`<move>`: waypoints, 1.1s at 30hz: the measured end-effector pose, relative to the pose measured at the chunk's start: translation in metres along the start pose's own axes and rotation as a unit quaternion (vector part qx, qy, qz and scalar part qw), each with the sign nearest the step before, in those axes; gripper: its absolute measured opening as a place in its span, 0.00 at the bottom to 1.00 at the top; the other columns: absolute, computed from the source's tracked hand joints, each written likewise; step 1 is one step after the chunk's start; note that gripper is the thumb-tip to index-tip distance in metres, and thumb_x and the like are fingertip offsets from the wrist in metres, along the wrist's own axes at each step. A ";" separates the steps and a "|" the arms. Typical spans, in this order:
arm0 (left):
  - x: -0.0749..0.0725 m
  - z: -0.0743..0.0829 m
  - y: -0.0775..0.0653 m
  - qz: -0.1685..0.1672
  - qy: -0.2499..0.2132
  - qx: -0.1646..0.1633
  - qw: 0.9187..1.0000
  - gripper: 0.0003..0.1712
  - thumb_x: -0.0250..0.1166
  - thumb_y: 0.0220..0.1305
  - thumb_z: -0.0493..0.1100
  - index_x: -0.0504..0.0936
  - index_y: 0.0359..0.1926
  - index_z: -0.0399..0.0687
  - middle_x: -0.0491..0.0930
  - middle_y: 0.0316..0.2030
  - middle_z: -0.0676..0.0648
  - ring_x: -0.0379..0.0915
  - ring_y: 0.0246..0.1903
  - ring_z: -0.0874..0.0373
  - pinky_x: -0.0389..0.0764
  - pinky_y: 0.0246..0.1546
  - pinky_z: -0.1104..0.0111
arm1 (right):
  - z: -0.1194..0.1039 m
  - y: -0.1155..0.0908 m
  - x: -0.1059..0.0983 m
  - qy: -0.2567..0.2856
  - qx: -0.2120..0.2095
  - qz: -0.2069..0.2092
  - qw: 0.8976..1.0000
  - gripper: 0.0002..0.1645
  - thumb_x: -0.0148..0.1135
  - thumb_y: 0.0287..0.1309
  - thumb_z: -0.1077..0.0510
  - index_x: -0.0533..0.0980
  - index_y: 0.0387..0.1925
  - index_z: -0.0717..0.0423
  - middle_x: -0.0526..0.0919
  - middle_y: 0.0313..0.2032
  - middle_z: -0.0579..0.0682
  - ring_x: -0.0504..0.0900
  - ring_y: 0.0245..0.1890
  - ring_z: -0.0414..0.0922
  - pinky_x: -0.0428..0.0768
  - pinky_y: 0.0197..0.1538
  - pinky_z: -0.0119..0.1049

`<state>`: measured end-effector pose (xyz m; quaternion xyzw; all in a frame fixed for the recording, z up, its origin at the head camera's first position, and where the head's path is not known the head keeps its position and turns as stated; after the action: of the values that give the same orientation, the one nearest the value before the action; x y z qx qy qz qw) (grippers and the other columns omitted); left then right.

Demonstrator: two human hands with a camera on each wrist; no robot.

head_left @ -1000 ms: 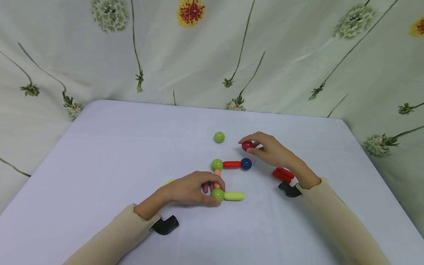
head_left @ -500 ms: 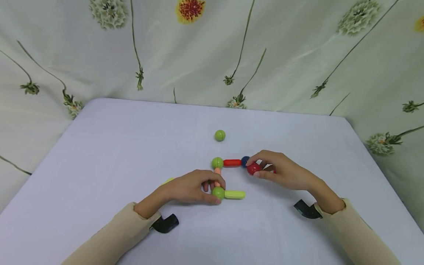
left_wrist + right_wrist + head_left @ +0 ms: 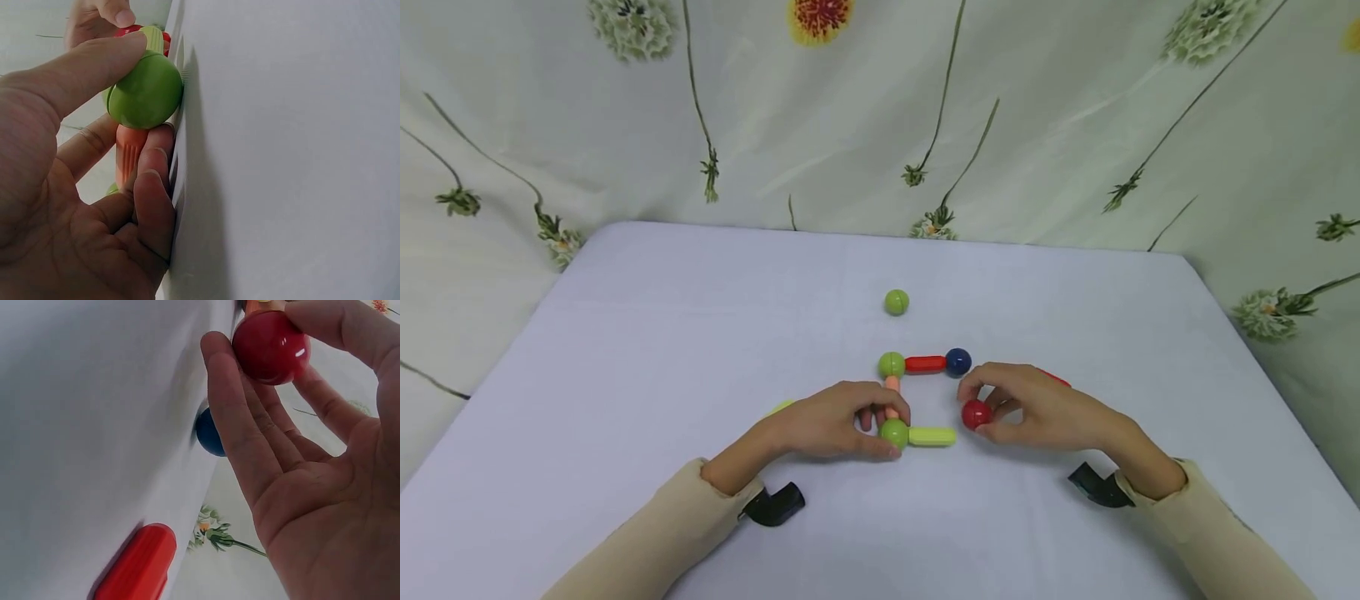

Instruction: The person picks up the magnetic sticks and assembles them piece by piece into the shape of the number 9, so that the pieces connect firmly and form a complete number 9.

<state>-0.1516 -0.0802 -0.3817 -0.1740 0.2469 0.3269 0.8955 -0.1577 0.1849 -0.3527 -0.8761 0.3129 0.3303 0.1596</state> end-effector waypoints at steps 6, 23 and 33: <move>0.000 0.000 0.001 -0.003 0.002 0.001 1.000 0.17 0.74 0.59 0.47 0.82 0.49 0.59 0.76 0.40 0.57 0.73 0.41 0.59 0.75 0.44 0.71 | 0.000 0.000 0.003 -0.034 -0.020 -0.011 0.999 0.20 0.68 0.59 0.63 0.80 0.52 0.45 0.81 0.47 0.39 0.80 0.46 0.37 0.84 0.47 0.33; -0.002 0.001 0.000 -0.004 0.002 -0.008 1.000 0.17 0.74 0.59 0.47 0.82 0.49 0.59 0.75 0.39 0.57 0.73 0.40 0.59 0.75 0.43 0.71 | -0.002 0.004 0.012 -0.018 -0.005 -0.029 0.999 0.18 0.70 0.60 0.57 0.79 0.51 0.43 0.82 0.45 0.38 0.81 0.44 0.37 0.82 0.51 0.34; -0.001 0.001 0.001 -0.007 0.004 -0.015 1.000 0.17 0.74 0.59 0.47 0.82 0.49 0.59 0.75 0.39 0.57 0.72 0.41 0.58 0.75 0.42 0.70 | -0.002 -0.001 0.002 -0.052 -0.003 -0.013 0.999 0.19 0.70 0.61 0.55 0.79 0.54 0.48 0.83 0.48 0.39 0.83 0.44 0.38 0.83 0.50 0.36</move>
<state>-0.1530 -0.0794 -0.3808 -0.1907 0.2441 0.3238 0.8940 -0.1553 0.1841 -0.3524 -0.8623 0.2918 0.3740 0.1772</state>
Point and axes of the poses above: each hand's wrist, its own y-axis towards the middle knuckle, its own x-axis out of the palm, z = x × y, the point moved 3 cm from there along y, towards the middle knuckle
